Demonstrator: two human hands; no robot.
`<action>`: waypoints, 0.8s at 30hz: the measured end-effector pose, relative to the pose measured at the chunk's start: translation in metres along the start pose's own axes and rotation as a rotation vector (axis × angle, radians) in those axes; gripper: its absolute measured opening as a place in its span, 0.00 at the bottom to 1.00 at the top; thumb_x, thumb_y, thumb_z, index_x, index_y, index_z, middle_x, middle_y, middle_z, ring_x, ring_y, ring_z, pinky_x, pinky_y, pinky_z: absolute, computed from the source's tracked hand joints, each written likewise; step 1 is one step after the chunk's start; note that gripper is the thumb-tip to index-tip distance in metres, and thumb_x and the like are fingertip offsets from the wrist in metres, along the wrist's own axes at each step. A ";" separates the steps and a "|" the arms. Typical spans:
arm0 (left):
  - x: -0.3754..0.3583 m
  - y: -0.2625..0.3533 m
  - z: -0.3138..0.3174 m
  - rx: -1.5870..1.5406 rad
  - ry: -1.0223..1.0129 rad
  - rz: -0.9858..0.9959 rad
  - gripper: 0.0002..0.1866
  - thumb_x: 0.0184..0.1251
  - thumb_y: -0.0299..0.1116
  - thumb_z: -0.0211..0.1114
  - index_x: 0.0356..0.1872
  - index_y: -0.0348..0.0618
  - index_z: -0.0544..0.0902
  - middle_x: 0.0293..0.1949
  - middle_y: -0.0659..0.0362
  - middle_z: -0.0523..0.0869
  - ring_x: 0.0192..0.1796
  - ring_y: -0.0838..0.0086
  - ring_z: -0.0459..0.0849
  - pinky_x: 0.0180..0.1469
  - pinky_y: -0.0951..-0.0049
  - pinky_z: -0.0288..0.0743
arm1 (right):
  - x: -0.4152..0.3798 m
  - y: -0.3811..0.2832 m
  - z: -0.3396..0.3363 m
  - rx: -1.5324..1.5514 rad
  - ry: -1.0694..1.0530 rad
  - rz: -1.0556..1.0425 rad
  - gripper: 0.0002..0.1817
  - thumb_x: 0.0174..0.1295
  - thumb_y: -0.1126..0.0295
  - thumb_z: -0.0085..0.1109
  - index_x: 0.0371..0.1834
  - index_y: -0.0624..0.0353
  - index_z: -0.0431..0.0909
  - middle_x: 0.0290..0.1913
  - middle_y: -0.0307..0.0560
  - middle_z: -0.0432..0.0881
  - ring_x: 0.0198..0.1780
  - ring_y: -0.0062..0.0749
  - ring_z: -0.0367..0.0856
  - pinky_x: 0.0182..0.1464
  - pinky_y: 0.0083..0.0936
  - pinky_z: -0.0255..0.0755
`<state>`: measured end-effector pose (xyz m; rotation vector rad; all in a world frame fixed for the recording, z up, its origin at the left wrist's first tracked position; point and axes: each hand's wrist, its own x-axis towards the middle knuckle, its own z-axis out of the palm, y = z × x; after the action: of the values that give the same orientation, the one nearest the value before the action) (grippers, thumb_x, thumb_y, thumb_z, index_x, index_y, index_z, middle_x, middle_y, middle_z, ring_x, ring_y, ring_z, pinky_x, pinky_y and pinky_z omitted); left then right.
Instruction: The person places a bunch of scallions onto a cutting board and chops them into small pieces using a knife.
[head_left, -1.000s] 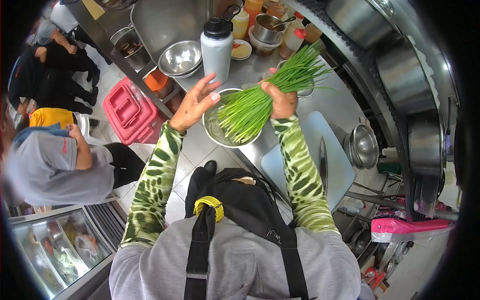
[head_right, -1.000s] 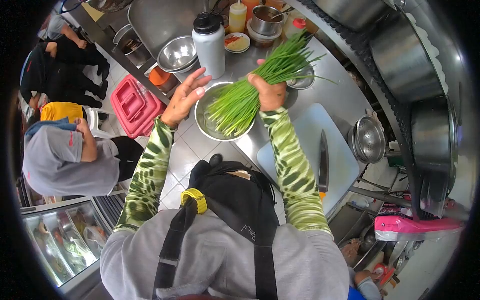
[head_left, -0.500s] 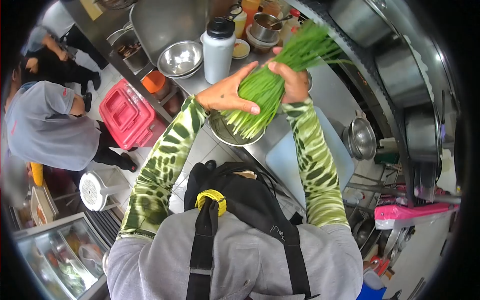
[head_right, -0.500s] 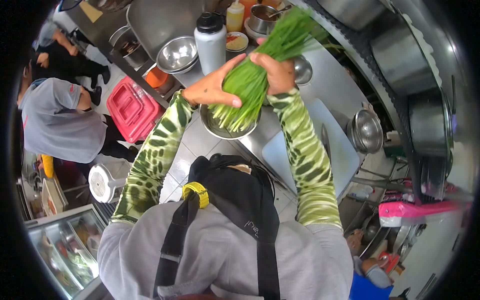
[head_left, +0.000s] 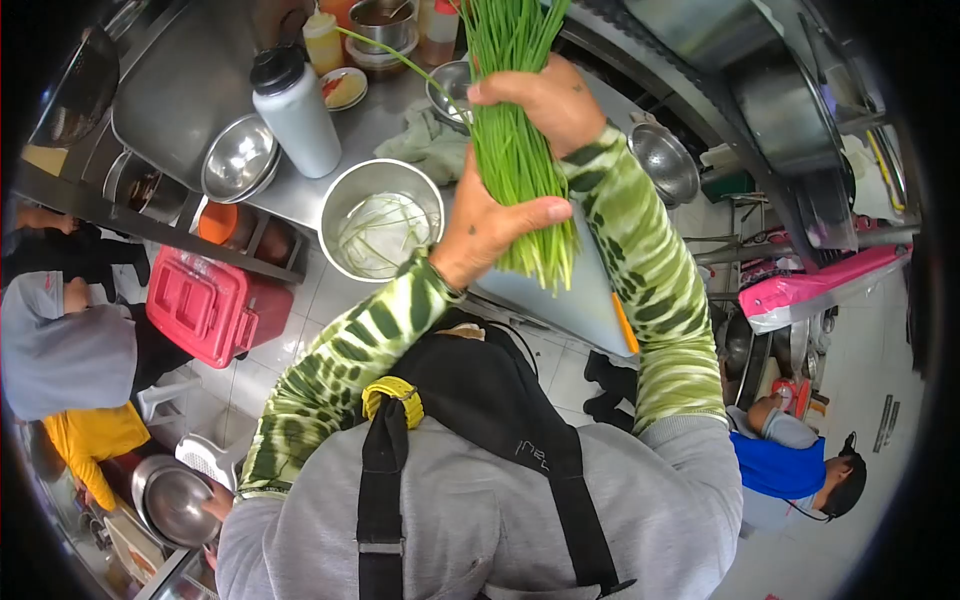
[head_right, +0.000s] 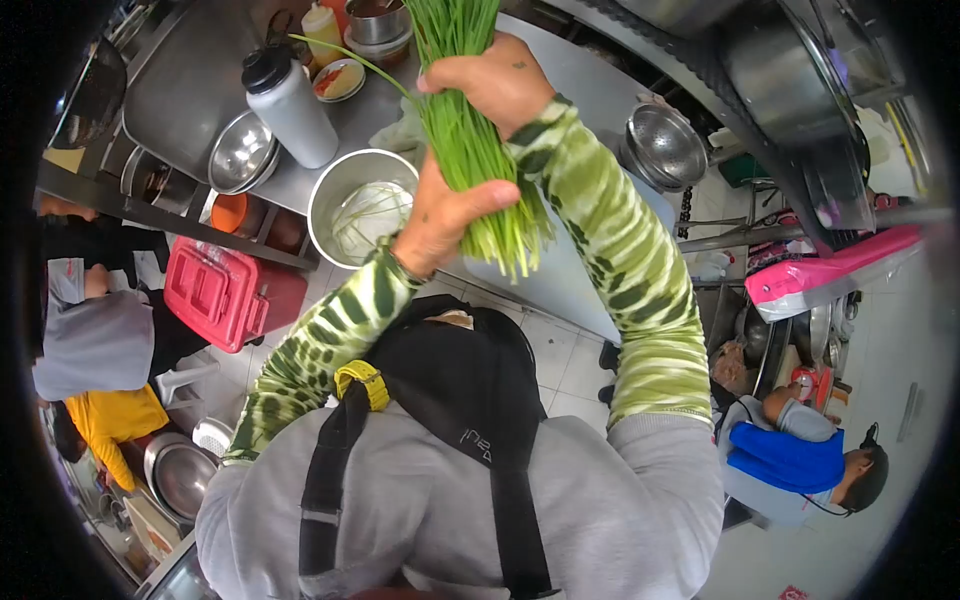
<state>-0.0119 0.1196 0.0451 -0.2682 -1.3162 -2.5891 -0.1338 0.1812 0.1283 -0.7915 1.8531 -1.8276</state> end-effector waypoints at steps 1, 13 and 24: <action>-0.001 -0.015 0.013 -0.022 0.025 -0.008 0.46 0.52 0.32 0.84 0.69 0.39 0.63 0.57 0.58 0.77 0.58 0.72 0.78 0.62 0.68 0.75 | -0.008 0.004 -0.013 -0.005 -0.012 0.010 0.12 0.52 0.71 0.72 0.38 0.66 0.86 0.32 0.47 0.87 0.32 0.30 0.85 0.37 0.30 0.78; -0.046 -0.209 0.089 -0.244 0.205 -0.313 0.31 0.73 0.34 0.70 0.70 0.38 0.66 0.60 0.53 0.80 0.57 0.69 0.84 0.60 0.63 0.82 | -0.072 0.136 -0.128 -0.760 -0.348 0.643 0.27 0.45 0.54 0.75 0.41 0.67 0.88 0.39 0.53 0.87 0.43 0.40 0.85 0.50 0.32 0.77; -0.037 -0.168 0.058 0.805 -0.123 -0.900 0.31 0.58 0.62 0.76 0.46 0.43 0.90 0.30 0.58 0.88 0.33 0.71 0.86 0.35 0.69 0.79 | -0.058 0.191 -0.122 -0.897 -0.538 0.485 0.23 0.44 0.61 0.74 0.43 0.64 0.89 0.46 0.58 0.89 0.47 0.44 0.88 0.51 0.35 0.80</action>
<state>-0.0201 0.2669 -0.0607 0.4070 -2.8671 -2.2921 -0.1900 0.3062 -0.0609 -0.8747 2.1736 -0.3789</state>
